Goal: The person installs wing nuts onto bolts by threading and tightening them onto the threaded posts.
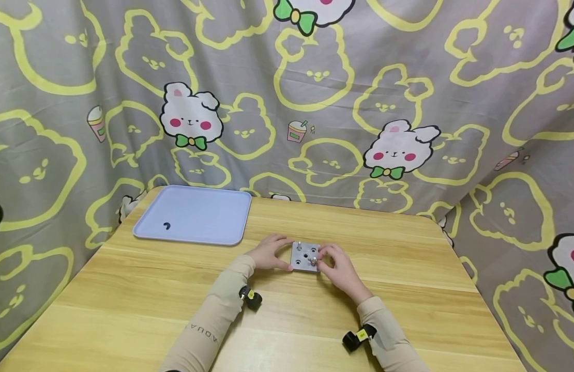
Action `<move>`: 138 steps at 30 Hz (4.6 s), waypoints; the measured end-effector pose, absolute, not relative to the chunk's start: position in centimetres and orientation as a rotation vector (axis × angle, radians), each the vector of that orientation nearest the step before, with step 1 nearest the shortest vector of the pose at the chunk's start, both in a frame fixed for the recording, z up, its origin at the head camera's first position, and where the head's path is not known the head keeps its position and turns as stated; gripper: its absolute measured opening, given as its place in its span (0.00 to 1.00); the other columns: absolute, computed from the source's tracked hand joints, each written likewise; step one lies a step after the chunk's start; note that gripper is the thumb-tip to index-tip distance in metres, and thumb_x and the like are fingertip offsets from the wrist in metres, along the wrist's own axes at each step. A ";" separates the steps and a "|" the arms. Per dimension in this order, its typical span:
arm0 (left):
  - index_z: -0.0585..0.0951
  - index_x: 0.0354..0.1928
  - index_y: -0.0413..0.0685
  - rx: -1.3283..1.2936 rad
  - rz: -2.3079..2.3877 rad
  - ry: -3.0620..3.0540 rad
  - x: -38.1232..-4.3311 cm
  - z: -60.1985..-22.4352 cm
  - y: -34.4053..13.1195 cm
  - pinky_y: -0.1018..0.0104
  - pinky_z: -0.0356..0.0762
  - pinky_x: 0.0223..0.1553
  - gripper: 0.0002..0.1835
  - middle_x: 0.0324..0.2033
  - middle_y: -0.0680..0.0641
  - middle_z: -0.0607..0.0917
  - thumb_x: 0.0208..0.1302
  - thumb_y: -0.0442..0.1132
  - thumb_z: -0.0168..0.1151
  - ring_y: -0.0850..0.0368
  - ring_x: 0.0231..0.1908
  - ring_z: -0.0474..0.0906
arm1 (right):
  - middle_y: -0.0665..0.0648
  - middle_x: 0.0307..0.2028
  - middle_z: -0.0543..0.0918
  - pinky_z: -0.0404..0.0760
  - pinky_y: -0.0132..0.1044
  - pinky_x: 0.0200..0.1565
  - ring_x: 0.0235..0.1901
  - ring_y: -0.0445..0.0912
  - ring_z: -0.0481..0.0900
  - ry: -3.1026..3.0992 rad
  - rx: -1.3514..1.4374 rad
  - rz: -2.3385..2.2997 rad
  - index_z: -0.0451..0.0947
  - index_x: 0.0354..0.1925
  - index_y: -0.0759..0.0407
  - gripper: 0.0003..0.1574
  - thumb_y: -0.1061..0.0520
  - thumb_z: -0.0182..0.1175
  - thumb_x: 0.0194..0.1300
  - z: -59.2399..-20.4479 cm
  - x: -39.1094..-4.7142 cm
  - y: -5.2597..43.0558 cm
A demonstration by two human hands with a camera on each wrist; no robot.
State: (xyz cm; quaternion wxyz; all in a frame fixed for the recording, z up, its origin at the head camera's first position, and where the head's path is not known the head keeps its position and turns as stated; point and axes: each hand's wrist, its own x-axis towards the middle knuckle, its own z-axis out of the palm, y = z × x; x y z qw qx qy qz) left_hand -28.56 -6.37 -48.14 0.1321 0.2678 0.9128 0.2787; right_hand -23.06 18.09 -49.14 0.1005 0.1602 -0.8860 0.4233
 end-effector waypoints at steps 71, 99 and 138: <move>0.64 0.72 0.54 0.792 0.795 2.659 -28.5 -48.1 -6.4 0.39 0.44 0.74 0.46 0.73 0.38 0.60 0.51 0.56 0.72 0.35 0.74 0.49 | 0.60 0.49 0.81 0.70 0.57 0.62 0.55 0.58 0.76 -2.623 0.482 1.240 0.76 0.26 0.55 0.03 0.62 0.62 0.54 -49.5 -23.3 18.1; 0.64 0.72 0.54 0.785 0.797 2.664 -28.5 -48.2 -6.4 0.39 0.45 0.74 0.46 0.73 0.38 0.61 0.52 0.56 0.71 0.36 0.74 0.49 | 0.61 0.51 0.80 0.70 0.57 0.63 0.55 0.58 0.76 -2.677 0.465 1.205 0.75 0.26 0.52 0.11 0.61 0.69 0.54 -49.4 -23.3 18.0; 0.65 0.71 0.51 0.821 0.788 2.670 -28.6 -48.4 -6.4 0.40 0.45 0.74 0.45 0.72 0.36 0.61 0.52 0.55 0.71 0.34 0.74 0.50 | 0.60 0.50 0.81 0.70 0.57 0.62 0.56 0.58 0.76 -2.621 0.499 1.221 0.76 0.27 0.53 0.08 0.65 0.61 0.49 -49.4 -23.1 18.0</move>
